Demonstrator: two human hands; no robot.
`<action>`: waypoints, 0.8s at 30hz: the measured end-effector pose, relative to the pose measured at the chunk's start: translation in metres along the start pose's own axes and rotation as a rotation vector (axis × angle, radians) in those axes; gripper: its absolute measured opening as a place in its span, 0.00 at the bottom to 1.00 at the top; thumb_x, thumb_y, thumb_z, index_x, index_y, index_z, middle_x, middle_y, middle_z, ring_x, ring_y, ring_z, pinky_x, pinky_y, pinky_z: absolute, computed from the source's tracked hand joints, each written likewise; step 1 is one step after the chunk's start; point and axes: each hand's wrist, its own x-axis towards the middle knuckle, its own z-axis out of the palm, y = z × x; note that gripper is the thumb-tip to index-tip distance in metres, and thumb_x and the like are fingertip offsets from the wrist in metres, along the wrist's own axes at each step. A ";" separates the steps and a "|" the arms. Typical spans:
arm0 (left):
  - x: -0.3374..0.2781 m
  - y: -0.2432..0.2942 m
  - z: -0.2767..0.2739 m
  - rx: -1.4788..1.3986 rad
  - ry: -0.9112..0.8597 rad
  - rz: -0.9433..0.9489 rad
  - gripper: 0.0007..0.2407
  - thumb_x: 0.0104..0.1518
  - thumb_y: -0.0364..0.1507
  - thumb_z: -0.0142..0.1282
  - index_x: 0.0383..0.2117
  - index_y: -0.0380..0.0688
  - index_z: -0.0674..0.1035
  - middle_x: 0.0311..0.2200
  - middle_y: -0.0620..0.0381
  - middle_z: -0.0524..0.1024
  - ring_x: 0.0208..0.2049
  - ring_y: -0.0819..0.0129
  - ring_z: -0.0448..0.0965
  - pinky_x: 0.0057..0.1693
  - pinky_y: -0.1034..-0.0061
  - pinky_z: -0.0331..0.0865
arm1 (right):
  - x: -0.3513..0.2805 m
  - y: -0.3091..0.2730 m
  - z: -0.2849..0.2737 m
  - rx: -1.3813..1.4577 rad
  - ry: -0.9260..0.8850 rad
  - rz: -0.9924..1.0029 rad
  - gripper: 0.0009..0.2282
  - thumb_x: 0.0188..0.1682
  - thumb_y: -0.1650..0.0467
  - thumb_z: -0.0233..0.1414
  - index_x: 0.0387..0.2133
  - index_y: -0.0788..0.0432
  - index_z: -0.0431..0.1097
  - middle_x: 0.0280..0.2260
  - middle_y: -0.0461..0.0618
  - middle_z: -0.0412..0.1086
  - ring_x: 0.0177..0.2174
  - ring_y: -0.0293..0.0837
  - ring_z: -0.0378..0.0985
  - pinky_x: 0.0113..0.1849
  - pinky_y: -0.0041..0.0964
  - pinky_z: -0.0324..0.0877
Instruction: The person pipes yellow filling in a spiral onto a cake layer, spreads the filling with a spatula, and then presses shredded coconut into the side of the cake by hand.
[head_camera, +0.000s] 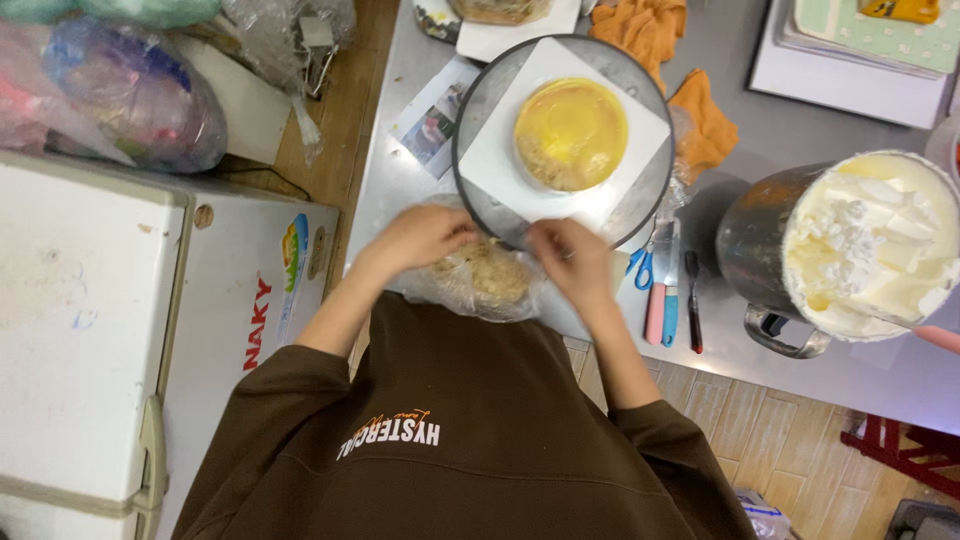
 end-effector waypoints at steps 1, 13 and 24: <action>-0.006 -0.009 0.020 0.062 -0.110 -0.158 0.11 0.63 0.36 0.52 0.40 0.43 0.82 0.33 0.45 0.82 0.34 0.49 0.82 0.42 0.55 0.74 | -0.014 0.000 0.016 -0.010 -0.137 -0.090 0.08 0.50 0.70 0.57 0.40 0.58 0.77 0.34 0.54 0.77 0.32 0.53 0.81 0.35 0.43 0.75; -0.034 -0.035 0.110 0.261 0.201 -0.243 0.07 0.53 0.28 0.62 0.35 0.41 0.81 0.34 0.49 0.82 0.34 0.55 0.83 0.39 0.62 0.76 | -0.064 0.069 0.115 -0.479 -0.381 -0.069 0.12 0.42 0.67 0.58 0.39 0.58 0.74 0.35 0.57 0.76 0.31 0.55 0.80 0.32 0.50 0.73; -0.050 0.020 0.044 -0.665 0.242 -0.285 0.07 0.55 0.26 0.64 0.36 0.40 0.79 0.30 0.60 0.81 0.31 0.78 0.80 0.38 0.79 0.75 | -0.043 0.003 0.075 0.570 -0.271 0.421 0.09 0.49 0.73 0.59 0.41 0.64 0.73 0.32 0.46 0.78 0.32 0.35 0.81 0.36 0.29 0.78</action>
